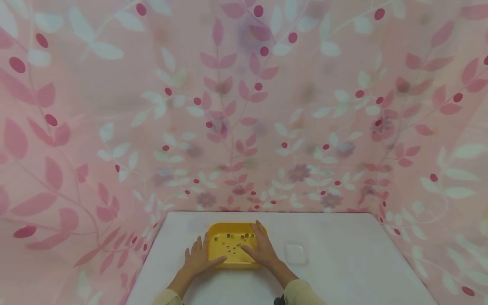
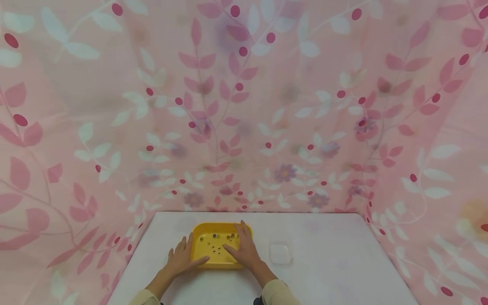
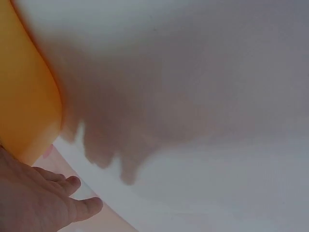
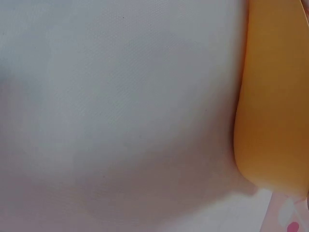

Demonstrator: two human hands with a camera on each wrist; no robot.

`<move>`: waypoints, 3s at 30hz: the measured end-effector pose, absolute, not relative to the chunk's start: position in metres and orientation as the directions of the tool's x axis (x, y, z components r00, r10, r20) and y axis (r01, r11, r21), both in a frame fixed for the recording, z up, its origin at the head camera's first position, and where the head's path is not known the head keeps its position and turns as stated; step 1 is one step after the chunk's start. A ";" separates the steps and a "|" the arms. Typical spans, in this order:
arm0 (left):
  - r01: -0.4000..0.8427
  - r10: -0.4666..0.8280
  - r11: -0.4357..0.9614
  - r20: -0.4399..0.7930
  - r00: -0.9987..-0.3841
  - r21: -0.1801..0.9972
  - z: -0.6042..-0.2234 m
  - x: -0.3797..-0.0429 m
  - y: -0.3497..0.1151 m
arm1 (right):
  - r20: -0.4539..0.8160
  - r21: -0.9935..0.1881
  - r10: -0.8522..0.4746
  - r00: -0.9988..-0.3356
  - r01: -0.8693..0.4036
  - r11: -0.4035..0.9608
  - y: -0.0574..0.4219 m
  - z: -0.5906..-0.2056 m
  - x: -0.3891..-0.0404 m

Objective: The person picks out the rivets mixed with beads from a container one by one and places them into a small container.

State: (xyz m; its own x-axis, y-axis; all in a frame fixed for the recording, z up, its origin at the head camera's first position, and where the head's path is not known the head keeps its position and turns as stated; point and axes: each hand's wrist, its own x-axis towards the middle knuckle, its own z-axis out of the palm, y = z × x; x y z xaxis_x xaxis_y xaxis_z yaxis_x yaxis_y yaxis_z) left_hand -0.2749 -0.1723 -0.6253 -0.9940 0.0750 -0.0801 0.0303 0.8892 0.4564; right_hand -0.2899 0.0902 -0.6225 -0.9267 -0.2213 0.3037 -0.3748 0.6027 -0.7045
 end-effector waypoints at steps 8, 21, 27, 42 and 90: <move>0.011 0.058 0.872 -0.081 -0.995 0.490 -0.627 -0.276 -0.171 | 0.225 -0.680 -0.255 -0.940 -0.339 0.650 0.087 -0.621 -0.288; 0.049 0.075 0.883 -0.037 -0.997 0.467 -0.621 -0.272 -0.169 | 0.164 -0.675 -0.273 -0.948 -0.309 0.670 0.092 -0.623 -0.287; 0.110 0.115 0.886 0.016 -0.993 0.450 -0.619 -0.282 -0.167 | 0.221 -0.657 -0.277 -0.935 -0.352 0.667 0.087 -0.617 -0.293; 0.073 0.095 0.867 -0.019 -0.995 0.493 -0.636 -0.289 -0.167 | 0.125 -0.775 -0.233 -0.964 -0.241 0.584 0.073 -0.617 -0.303; 0.031 0.057 0.871 -0.038 -0.998 0.491 -0.639 -0.283 -0.166 | 0.018 -0.855 -0.183 -0.983 -0.110 0.507 0.069 -0.623 -0.319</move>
